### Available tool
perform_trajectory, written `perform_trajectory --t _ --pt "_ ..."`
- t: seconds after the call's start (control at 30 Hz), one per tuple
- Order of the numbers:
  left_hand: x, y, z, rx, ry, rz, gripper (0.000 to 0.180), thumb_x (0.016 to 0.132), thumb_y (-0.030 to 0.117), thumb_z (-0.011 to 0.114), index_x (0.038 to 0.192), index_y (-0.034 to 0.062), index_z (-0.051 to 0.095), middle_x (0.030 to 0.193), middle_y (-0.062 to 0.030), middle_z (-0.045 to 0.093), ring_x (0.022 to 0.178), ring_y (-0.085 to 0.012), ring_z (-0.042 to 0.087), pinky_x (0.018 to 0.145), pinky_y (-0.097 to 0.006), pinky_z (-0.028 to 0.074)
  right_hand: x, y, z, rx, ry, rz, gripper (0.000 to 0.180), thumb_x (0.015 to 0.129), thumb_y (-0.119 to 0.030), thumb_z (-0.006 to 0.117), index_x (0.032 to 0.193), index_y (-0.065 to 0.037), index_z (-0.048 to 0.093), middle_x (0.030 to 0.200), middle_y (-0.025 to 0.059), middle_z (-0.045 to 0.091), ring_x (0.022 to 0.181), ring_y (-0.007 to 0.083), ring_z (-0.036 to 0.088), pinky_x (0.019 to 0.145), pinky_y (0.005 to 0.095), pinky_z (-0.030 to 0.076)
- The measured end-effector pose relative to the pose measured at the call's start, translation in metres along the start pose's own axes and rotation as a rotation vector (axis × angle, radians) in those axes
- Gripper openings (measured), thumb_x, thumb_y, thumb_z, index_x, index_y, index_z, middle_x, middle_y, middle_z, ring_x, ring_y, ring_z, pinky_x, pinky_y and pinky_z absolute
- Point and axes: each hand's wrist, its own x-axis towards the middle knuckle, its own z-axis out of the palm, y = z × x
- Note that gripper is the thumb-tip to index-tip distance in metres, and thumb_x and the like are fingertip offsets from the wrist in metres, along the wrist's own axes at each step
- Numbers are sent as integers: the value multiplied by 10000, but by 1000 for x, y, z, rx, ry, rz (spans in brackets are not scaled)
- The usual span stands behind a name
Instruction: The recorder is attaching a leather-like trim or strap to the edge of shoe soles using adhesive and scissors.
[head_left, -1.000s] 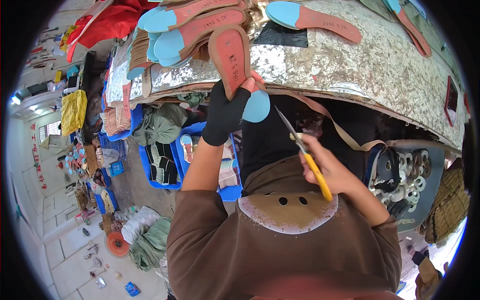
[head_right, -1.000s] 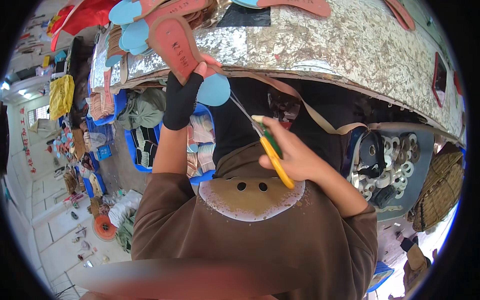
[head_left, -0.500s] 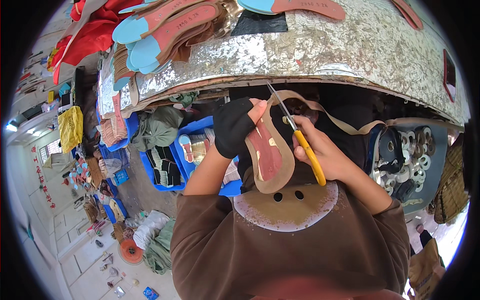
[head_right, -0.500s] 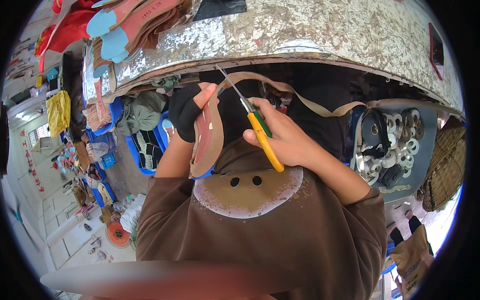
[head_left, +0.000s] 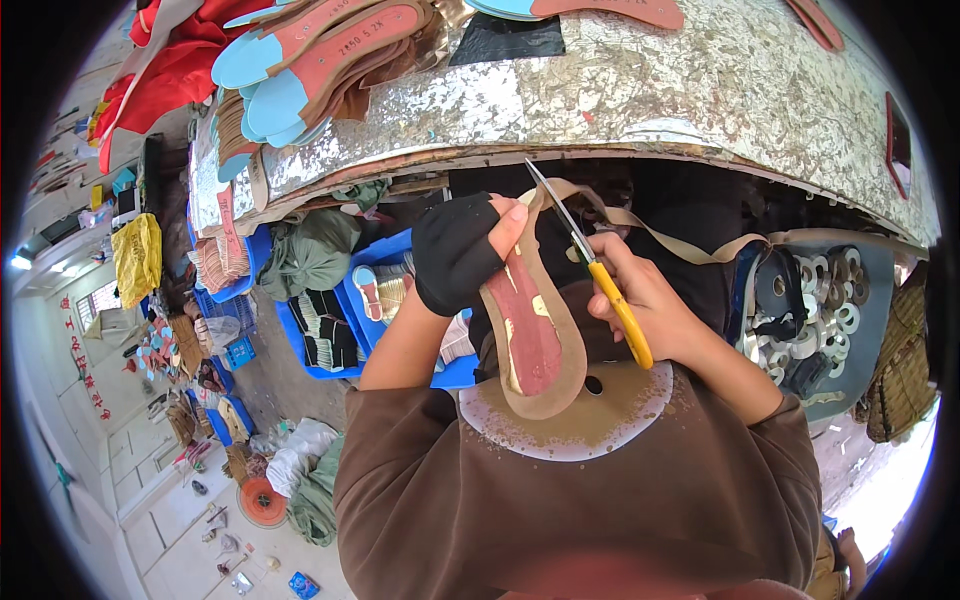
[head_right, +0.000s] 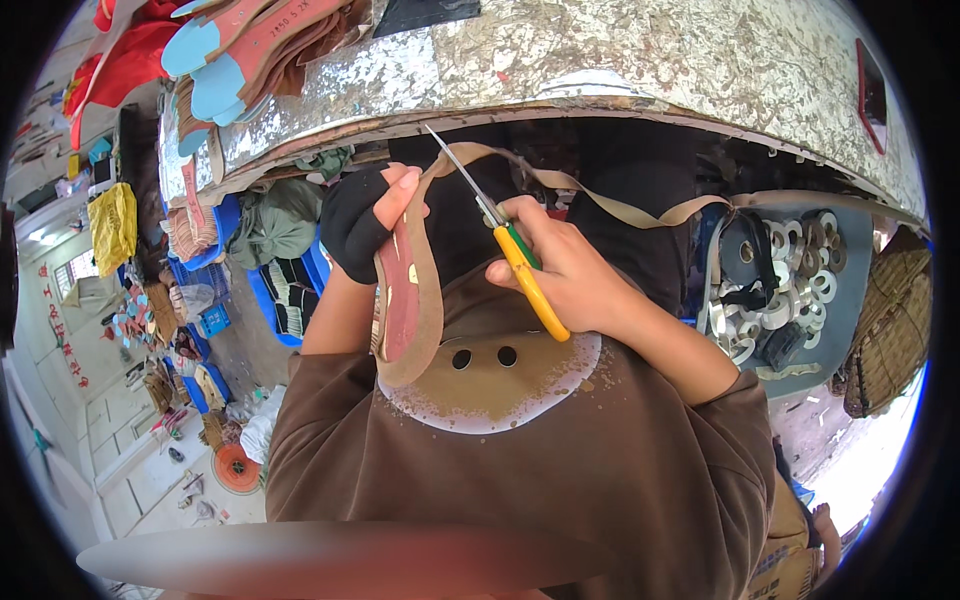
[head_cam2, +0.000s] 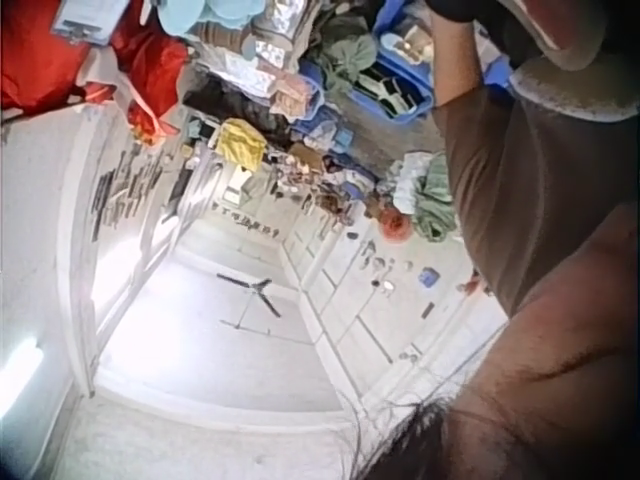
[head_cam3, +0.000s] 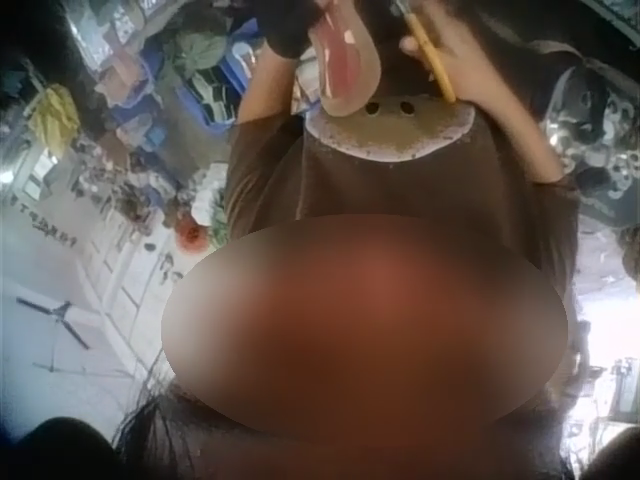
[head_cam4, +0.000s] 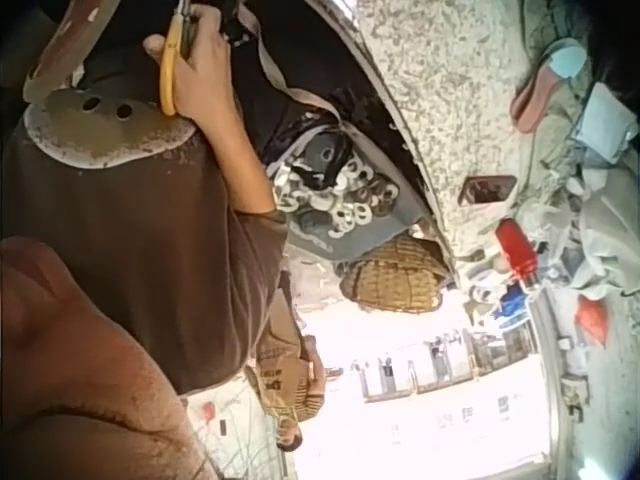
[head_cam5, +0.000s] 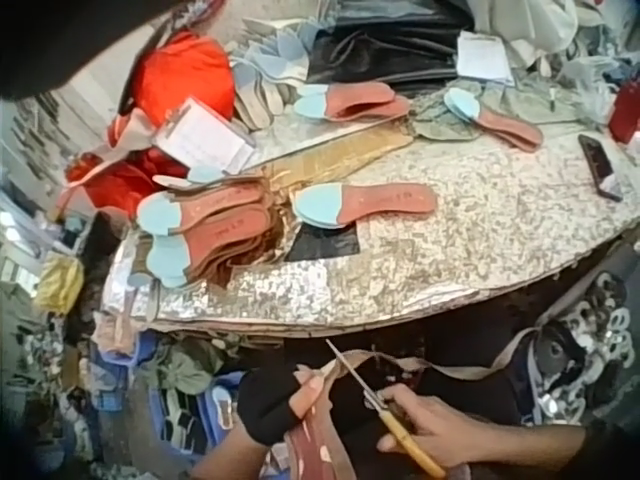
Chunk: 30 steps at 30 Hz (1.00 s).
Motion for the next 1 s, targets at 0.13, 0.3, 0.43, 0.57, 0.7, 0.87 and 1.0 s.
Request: perform_trajectory --t 0.13,0.3,0.43,0.57,0.7,0.87,1.0 --pt "-8 7 14 -206 173 -186 281 815 67 661 1091 15 656 857 -133 683 722 -253 673 611 -322 542 -4 9 -5 61 53 -66 574 845 -427 740 1214 -78 474 753 -37 517 468 37 449 425 197 362" --pt "2 26 13 -486 488 -825 265 916 252 693 1004 11 628 947 -81 659 836 -168 633 751 -296 500 -26 -35 -79 -390 529 -332 513 795 -100 776 1267 -65 580 873 14 609 762 94 578 682 268 491" --pt "22 31 10 -872 539 -1019 282 899 154 676 1117 19 558 991 -95 646 854 -165 624 754 -299 507 -27 -70 -151 -1317 1064 -464 355 875 -99 675 1216 -20 619 1027 67 678 1040 167 641 890 371 497" --pt "30 45 15 -867 498 -1019 289 878 137 687 1112 14 569 999 -108 643 853 -175 620 754 -303 507 -1 -66 -100 -512 670 -668 296 904 -134 654 1177 -24 629 972 69 699 957 137 632 855 303 485" --pt "30 42 23 -777 430 -923 204 877 116 693 1028 -15 655 926 -96 685 822 -170 661 733 -307 535 25 -47 -42 197 287 -367 316 882 -116 707 1147 -4 576 819 42 702 780 68 634 714 220 483" --pt "26 40 22 -628 333 -805 123 880 43 681 992 -7 673 907 -90 697 822 -166 663 731 -295 532 37 -37 -38 504 227 -323 376 831 -45 750 1135 -8 533 813 56 698 766 75 637 722 218 498" --pt "22 38 24 -566 323 -824 105 878 42 689 970 -6 677 900 -90 697 819 -171 663 727 -294 531 41 -31 -36 560 295 -368 398 814 -4 756 1129 -26 513 836 58 690 777 83 639 740 230 513"
